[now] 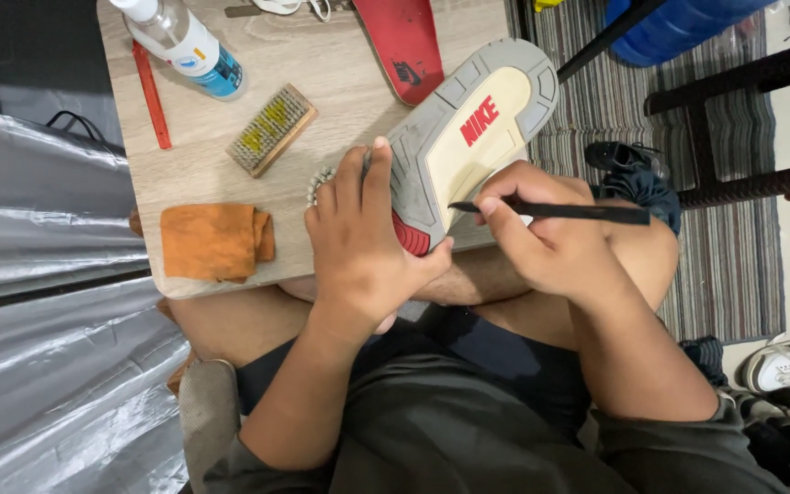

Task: The person sits on the floor with a sneaker resting on their legs and cleans its sole and midsole. They wipe the sole with an orange cloth, spray cleaning solution on it, scrape the midsole edge with a small black tool, and continue wiping the sole and sides of the shoe.

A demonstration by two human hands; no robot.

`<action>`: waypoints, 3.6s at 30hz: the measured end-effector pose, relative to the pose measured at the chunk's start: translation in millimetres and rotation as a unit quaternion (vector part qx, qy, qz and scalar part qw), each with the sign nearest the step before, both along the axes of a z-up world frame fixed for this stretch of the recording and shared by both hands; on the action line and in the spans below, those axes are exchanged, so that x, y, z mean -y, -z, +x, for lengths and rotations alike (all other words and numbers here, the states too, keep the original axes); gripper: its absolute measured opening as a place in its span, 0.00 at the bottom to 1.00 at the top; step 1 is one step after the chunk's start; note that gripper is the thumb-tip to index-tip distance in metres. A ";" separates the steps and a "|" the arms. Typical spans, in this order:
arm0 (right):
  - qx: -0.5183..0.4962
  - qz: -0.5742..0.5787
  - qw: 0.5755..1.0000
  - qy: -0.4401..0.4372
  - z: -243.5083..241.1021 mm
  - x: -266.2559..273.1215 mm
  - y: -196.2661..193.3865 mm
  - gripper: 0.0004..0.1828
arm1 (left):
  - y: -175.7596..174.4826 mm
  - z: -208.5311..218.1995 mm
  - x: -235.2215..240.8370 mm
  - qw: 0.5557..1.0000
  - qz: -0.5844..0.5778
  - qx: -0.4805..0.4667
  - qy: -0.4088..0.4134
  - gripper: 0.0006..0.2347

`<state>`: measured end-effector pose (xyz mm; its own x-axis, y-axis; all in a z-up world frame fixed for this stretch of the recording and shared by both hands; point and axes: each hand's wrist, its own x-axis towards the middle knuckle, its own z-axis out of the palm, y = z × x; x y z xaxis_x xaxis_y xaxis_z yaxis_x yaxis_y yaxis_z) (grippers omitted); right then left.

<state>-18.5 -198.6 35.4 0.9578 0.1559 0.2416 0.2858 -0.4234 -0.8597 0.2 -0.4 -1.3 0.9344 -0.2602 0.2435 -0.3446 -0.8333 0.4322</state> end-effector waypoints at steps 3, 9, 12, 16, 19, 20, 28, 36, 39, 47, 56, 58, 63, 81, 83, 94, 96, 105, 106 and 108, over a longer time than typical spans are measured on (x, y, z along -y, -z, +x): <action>-0.017 0.003 1.000 -0.021 1.9 2.1 -5.5 0.04 | -0.5 -0.9 0.3 1.000 -0.002 -0.003 0.001 0.50; 0.025 -0.005 0.999 0.024 -0.2 0.0 0.1 0.02 | -2.4 -0.5 1.0 1.000 -0.003 0.010 0.000 0.49; 0.010 -0.010 1.000 0.009 -1.3 1.6 3.3 0.02 | 0.0 -0.2 0.7 1.000 -0.001 0.015 0.000 0.49; 0.023 -0.010 1.000 -0.008 -0.2 0.9 0.9 0.02 | 0.1 -1.1 0.2 1.000 -0.010 0.006 -0.001 0.50; -0.016 0.009 1.000 -0.017 1.7 3.6 0.2 0.04 | -1.2 -1.7 -0.2 1.000 -0.008 0.020 0.008 0.50; 0.000 -0.003 1.000 -0.008 1.8 3.5 0.1 0.03 | -1.6 -1.8 -0.1 1.000 -0.009 0.028 0.007 0.49; 0.063 -0.032 0.997 0.045 -0.4 0.1 1.0 0.03 | -0.6 -1.3 0.3 1.000 -0.005 0.029 0.006 0.49; -0.001 -0.007 1.000 -0.019 1.4 3.7 -2.1 0.03 | -1.5 -1.7 0.4 1.000 -0.010 0.027 0.006 0.49; 0.046 -0.021 0.999 0.020 0.4 0.4 -1.9 0.03 | 0.2 -0.6 0.1 1.000 0.002 0.011 0.002 0.50; 0.037 -0.013 0.999 -0.026 3.0 6.8 -0.9 0.02 | -1.0 -0.1 0.4 1.000 -0.002 0.004 0.003 0.50; 0.031 -0.023 0.999 -0.004 3.1 5.1 1.9 0.03 | 0.3 -0.4 -0.2 1.000 -0.002 0.016 0.000 0.49; 0.058 -0.036 0.997 0.027 3.6 4.4 2.2 0.02 | 0.7 0.1 0.2 1.000 0.002 0.017 0.001 0.49; 0.023 -0.007 0.998 0.051 1.6 5.3 7.1 0.03 | 2.1 0.4 0.7 1.000 0.003 0.001 -0.004 0.50; 0.022 0.063 0.996 0.057 -1.5 0.5 23.9 0.07 | 10.8 4.0 -0.8 0.999 -0.036 -0.014 -0.002 0.49; 0.021 0.088 0.993 0.077 -5.6 2.6 28.6 0.06 | 7.2 1.1 -1.2 0.999 -0.038 -0.012 0.003 0.49; 0.024 0.011 0.990 0.141 -38.5 -45.0 -3.5 0.11 | 4.2 -8.2 -53.5 0.993 -0.111 0.025 0.007 0.43; 0.015 -0.035 0.992 0.123 -43.0 -51.6 -16.8 0.11 | 4.0 1.0 -84.5 0.989 -0.078 0.121 -0.020 0.24; 0.112 -0.168 0.979 -0.001 -32.7 -94.6 -39.7 0.16 | 57.6 19.7 -177.4 0.965 0.121 -0.198 -0.120 0.29; 0.111 -0.169 0.979 -0.001 -25.3 -102.6 -45.6 0.16 | 53.4 16.5 -179.5 0.965 0.121 -0.198 -0.120 0.29; 0.038 -0.233 0.970 -0.062 -10.1 -119.6 -57.4 0.20 | 44.5 10.2 -184.5 0.964 0.119 -0.198 -0.131 0.28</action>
<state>-28.5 -79.0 92.8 0.9064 0.3789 0.1871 0.4155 -0.7186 -0.5577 10.4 184.1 -45.9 0.9830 -0.0068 -0.1837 0.0441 -0.9614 0.2716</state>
